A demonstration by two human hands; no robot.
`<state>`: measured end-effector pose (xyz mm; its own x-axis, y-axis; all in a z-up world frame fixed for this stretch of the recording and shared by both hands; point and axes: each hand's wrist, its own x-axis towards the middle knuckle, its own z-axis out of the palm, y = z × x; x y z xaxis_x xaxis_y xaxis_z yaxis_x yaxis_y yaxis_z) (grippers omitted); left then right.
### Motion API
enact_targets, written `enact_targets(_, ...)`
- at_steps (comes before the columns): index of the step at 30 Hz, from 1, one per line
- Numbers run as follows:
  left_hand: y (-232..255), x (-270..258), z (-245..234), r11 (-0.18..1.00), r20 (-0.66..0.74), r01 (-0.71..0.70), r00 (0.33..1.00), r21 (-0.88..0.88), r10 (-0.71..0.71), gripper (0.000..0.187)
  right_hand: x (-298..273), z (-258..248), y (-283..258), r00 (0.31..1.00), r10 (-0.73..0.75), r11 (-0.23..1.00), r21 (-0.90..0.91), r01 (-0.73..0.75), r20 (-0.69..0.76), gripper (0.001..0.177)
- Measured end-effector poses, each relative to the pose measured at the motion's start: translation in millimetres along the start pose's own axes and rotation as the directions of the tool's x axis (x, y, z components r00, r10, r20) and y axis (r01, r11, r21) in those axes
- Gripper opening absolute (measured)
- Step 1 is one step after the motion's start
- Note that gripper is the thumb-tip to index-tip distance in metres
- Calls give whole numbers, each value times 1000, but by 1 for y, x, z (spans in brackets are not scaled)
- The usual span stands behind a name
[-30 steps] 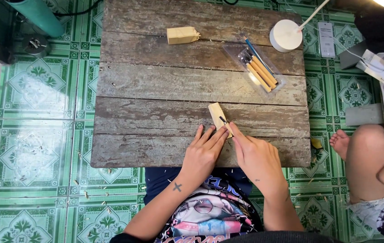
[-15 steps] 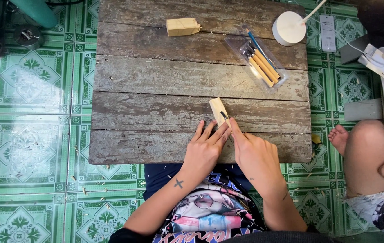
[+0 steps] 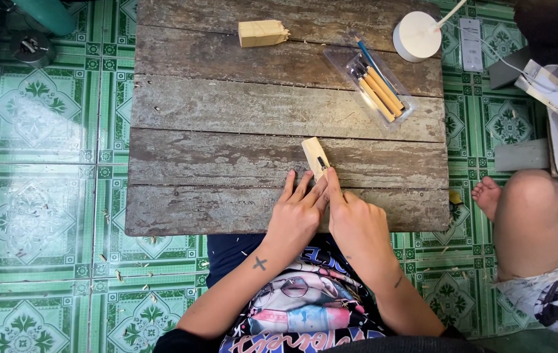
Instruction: The person carves a small wooden block using a hand carving tool.
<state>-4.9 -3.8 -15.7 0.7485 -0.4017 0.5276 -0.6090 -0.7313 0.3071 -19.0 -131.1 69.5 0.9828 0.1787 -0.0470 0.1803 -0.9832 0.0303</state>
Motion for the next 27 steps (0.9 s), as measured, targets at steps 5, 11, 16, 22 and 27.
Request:
enact_targets(5, 0, 1, -2, 1000, -9, 0, 1000, -10, 0, 36, 0, 5, 2, 1000, 5, 1000, 7, -5, -20, 63)
enact_targets(11, 1, 0, 2, 1000, -24, 2, 1000, -17, -2, 35, -1, 8, 1, 999, -2, 1000, -3, 2, -53, 64)
enact_targets(16, 1, 2, -1, 1000, -12, 3, 1000, -25, -3, 36, 1, 10, 3, 997, -13, 1000, -2, 13, -72, 64)
enact_targets(22, 1, 1, 0, 1000, -24, -5, 1000, -10, 5, 36, -1, 19, 3, 994, -7, 1000, -15, 6, -107, 64)
enact_targets(27, 1, -1, 6, 1000, -28, -1, 1000, 5, 2, 35, 2, 26, 5, 991, -7, 1000, -11, 5, -137, 62)
